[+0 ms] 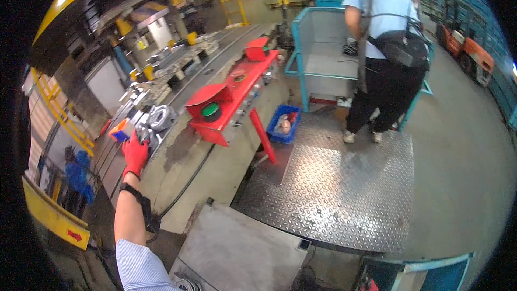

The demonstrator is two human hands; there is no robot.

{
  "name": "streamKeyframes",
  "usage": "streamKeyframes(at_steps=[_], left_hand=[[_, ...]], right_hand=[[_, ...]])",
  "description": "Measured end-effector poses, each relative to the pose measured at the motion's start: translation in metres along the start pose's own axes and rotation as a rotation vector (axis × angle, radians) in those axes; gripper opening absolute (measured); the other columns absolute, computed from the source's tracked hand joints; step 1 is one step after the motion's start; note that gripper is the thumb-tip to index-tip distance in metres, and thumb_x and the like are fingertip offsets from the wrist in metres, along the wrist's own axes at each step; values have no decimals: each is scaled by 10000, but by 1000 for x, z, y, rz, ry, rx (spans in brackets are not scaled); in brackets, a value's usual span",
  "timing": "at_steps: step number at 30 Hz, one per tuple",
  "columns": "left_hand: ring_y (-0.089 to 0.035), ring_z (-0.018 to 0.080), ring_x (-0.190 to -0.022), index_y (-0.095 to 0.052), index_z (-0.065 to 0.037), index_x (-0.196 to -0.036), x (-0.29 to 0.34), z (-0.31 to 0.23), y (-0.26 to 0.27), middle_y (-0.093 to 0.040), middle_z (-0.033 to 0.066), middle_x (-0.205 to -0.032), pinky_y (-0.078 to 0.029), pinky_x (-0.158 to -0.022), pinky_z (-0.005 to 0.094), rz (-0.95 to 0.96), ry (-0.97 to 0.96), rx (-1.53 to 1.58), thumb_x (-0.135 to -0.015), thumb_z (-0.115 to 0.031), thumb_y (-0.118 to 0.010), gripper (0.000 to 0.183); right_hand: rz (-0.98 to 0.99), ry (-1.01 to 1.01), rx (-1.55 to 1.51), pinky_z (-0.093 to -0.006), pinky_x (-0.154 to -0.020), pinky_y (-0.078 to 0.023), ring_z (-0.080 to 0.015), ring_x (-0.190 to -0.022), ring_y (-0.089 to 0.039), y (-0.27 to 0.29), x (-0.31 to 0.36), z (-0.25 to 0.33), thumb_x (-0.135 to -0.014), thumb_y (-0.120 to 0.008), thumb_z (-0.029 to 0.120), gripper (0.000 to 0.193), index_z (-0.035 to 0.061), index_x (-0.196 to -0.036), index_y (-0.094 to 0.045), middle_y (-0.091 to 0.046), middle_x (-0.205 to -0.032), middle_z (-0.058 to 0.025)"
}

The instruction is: Manually assembling metal bearing housings by inserting center components.

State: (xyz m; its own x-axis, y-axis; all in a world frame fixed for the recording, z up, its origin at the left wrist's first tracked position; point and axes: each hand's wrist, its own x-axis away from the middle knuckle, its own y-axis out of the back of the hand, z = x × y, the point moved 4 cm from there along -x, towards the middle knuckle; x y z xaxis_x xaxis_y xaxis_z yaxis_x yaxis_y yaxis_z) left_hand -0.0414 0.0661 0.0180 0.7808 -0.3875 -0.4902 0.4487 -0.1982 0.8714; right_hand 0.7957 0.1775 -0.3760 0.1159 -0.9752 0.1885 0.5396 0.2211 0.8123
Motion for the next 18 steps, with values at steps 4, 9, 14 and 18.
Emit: streamKeyframes(at_steps=[4,9,14,18], left_hand=[[-480,332,-1167,-385,-77,-1369,12,-6,4,-576,194,-1182,-208,-1090,422,37,-105,-51,-739,-410,-653,761],[-457,346,-1176,-335,-48,-1388,16,7,-7,-541,199,-1218,-220,-1092,424,-47,-123,-47,-722,-288,-703,798],[-424,376,-1192,-278,-42,-1412,47,0,3,-528,224,-1196,-263,-1064,428,-95,-129,8,-740,-199,-693,805],[-460,382,-1157,-296,-40,-1406,90,2,68,-525,230,-1206,-324,-1021,431,-68,-72,160,-757,-148,-674,758]], right_hand=[[-10,-9,-23,-445,-738,-483,-388,-865,-610,1,14,-11,-778,-660,253,296,74,-1006,-601,-645,-872,-187],[-18,-42,-60,-443,-738,-485,-385,-867,-612,2,38,-21,-776,-660,250,293,79,-1007,-603,-646,-870,-184],[2,-47,-88,-441,-738,-487,-383,-868,-614,7,54,-26,-774,-660,246,291,83,-1008,-605,-648,-869,-182],[125,-24,-125,-430,-753,-492,-368,-900,-618,20,50,14,-762,-673,205,338,66,-1061,-598,-650,-911,-185]])
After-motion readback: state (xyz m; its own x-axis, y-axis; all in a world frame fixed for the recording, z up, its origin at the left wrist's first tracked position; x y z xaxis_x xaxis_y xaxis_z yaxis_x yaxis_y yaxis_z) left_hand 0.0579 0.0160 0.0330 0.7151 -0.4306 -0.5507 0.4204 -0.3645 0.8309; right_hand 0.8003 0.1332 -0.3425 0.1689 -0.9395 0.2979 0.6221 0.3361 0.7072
